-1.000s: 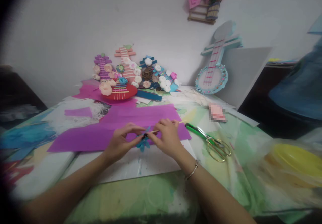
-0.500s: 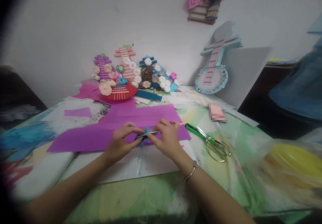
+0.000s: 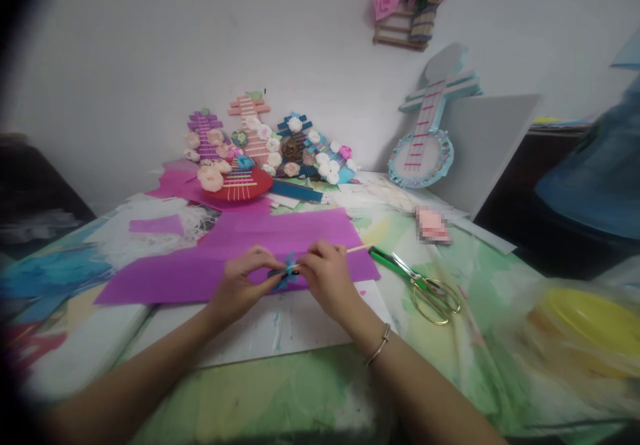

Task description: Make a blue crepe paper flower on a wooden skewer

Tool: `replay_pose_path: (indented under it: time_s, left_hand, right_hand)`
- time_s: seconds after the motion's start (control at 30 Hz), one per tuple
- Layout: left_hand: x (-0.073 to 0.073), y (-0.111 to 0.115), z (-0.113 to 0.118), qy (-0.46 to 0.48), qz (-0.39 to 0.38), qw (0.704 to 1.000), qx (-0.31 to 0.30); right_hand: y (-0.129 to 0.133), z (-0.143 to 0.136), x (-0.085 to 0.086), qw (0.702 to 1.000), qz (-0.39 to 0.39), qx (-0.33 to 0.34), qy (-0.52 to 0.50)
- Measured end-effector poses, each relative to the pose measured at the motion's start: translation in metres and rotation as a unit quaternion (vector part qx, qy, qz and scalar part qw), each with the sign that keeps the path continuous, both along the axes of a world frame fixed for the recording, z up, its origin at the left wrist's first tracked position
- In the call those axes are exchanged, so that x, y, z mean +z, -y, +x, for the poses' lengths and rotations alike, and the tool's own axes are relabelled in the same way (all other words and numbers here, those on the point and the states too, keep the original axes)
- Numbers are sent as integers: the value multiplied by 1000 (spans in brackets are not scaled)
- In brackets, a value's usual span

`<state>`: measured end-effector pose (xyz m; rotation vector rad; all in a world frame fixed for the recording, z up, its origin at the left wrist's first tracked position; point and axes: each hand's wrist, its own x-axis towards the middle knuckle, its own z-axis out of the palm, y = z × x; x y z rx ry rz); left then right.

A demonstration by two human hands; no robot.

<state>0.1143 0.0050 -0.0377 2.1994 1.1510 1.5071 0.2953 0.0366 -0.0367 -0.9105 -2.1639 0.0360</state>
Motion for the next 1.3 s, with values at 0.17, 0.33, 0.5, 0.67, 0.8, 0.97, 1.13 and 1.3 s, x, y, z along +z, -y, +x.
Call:
replay_pose_path:
  time_s: [0.17, 0.33, 0.5, 0.67, 0.8, 0.97, 1.13, 1.3]
  left_hand:
    - [2, 2, 1, 7, -8, 1000, -2]
    - [5, 2, 4, 28, -9, 1000, -3]
    - [5, 4, 6, 34, -39, 999, -1]
    - [8, 6, 5, 34, -98, 995, 7]
    - [10, 5, 5, 61, -153, 986, -4]
    - [6, 2, 5, 104, -209, 972, -17]
    - [1, -3, 3, 229, -278, 930, -72]
    - [-1, -8, 3, 298, -416, 850, -124]
  right_hand:
    - [4, -3, 1, 999, 26, -1, 18]
    - [7, -4, 1, 1000, 7, 2, 14]
    - [7, -4, 0, 1000, -8, -2, -13]
    - [7, -3, 3, 999, -13, 3, -30]
    - [7, -2, 4, 1000, -15, 0, -28]
    - [7, -2, 3, 1000, -8, 9, -22]
    - [8, -2, 5, 999, -21, 11, -23]
    - [10, -4, 5, 998, -48, 24, -23]
